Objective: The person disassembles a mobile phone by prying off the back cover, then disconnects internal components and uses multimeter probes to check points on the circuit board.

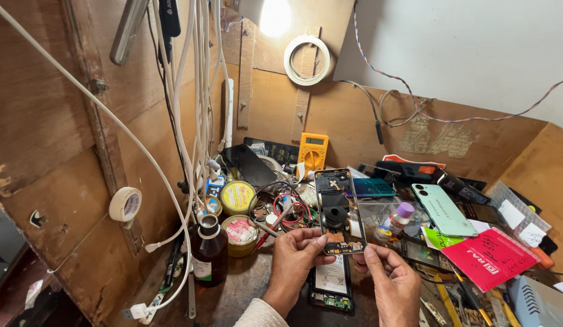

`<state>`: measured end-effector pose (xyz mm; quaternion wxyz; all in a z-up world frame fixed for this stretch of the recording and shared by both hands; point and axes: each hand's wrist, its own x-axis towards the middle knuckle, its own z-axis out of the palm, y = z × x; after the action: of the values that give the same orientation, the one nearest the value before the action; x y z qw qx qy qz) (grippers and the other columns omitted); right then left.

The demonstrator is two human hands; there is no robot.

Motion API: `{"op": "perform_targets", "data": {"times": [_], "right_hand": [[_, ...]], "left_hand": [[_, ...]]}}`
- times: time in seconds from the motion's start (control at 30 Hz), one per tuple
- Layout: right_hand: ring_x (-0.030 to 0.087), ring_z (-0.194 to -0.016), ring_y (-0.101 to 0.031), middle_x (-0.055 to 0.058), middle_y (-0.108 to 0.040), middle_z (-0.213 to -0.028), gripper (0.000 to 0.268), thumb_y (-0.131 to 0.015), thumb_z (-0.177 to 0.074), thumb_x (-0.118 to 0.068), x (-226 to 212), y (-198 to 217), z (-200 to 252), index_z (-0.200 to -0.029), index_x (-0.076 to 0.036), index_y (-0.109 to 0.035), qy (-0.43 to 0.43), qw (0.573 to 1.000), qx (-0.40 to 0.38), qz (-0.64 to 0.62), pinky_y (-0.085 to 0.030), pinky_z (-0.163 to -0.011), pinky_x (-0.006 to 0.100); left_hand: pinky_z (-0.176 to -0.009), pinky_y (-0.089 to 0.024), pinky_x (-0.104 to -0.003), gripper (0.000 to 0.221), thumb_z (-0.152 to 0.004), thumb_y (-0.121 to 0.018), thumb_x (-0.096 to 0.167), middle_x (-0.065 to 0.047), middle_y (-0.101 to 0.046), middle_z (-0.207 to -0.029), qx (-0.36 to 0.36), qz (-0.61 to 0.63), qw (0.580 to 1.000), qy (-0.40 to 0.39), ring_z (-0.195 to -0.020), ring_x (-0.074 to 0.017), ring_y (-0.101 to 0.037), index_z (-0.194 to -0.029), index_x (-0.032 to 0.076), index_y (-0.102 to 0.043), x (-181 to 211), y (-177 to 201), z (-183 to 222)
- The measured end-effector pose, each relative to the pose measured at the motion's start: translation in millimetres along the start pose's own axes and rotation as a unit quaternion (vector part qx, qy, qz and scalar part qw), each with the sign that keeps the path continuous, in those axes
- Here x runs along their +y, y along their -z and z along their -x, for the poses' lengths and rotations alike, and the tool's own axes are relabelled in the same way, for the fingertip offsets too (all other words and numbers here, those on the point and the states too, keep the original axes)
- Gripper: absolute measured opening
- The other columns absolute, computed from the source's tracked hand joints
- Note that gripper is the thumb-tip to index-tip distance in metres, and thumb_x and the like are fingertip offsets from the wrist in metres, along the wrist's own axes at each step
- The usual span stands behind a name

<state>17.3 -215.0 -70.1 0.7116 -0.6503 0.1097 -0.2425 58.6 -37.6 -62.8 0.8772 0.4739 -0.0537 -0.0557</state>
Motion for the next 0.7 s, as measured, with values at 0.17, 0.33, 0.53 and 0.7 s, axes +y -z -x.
{"op": "perform_targets", "data": {"times": [0.17, 0.33, 0.53, 0.7], "right_hand": [[0.021, -0.083, -0.074, 0.018, -0.078, -0.092, 0.023, -0.068, -0.095, -0.009, 2.7, 1.1, -1.2, -0.108, 0.009, -0.073, -0.001, 1.000, 0.003, 0.003, -0.059, -0.075, 0.034], [0.020, -0.082, -0.073, 0.017, -0.078, -0.093, 0.023, -0.068, -0.094, -0.009, 2.4, 1.2, -0.5, -0.109, 0.008, -0.073, 0.004, 1.000, 0.006, 0.002, -0.059, -0.074, 0.033], [0.021, -0.084, -0.074, 0.017, -0.078, -0.093, 0.023, -0.068, -0.094, -0.008, -2.3, -0.6, 1.6, -0.109, 0.009, -0.073, 0.000, 1.000, 0.009, 0.005, -0.059, -0.074, 0.034], [0.021, -0.085, -0.074, 0.017, -0.078, -0.093, 0.024, -0.068, -0.093, -0.007, -3.9, -1.5, 2.6, -0.110, 0.009, -0.073, 0.000, 1.000, 0.007, 0.007, -0.059, -0.074, 0.034]], "left_hand": [[-0.070, -0.068, -0.031, 0.031, -0.091, -0.069, 0.007, -0.018, -0.077, -0.096, -0.013, 0.015, 1.000, 0.010, -0.080, -0.0197, -0.076, -0.115, -0.013, -0.064, 3.9, -0.5, 1.1], [-0.071, -0.068, -0.030, 0.030, -0.092, -0.068, 0.005, -0.018, -0.077, -0.097, -0.029, 0.024, 0.999, 0.018, -0.080, -0.0211, -0.077, -0.116, -0.013, -0.063, 5.4, -1.2, 2.4], [-0.071, -0.068, -0.029, 0.030, -0.092, -0.068, 0.004, -0.018, -0.078, -0.098, -0.026, 0.022, 0.999, 0.019, -0.081, -0.0202, -0.077, -0.116, -0.013, -0.063, 5.4, -1.5, 3.5], [-0.070, -0.068, -0.029, 0.031, -0.092, -0.067, 0.003, -0.018, -0.077, -0.097, -0.018, 0.017, 0.999, 0.029, -0.080, -0.0198, -0.077, -0.117, -0.013, -0.063, 3.3, 0.0, 1.3]]}}
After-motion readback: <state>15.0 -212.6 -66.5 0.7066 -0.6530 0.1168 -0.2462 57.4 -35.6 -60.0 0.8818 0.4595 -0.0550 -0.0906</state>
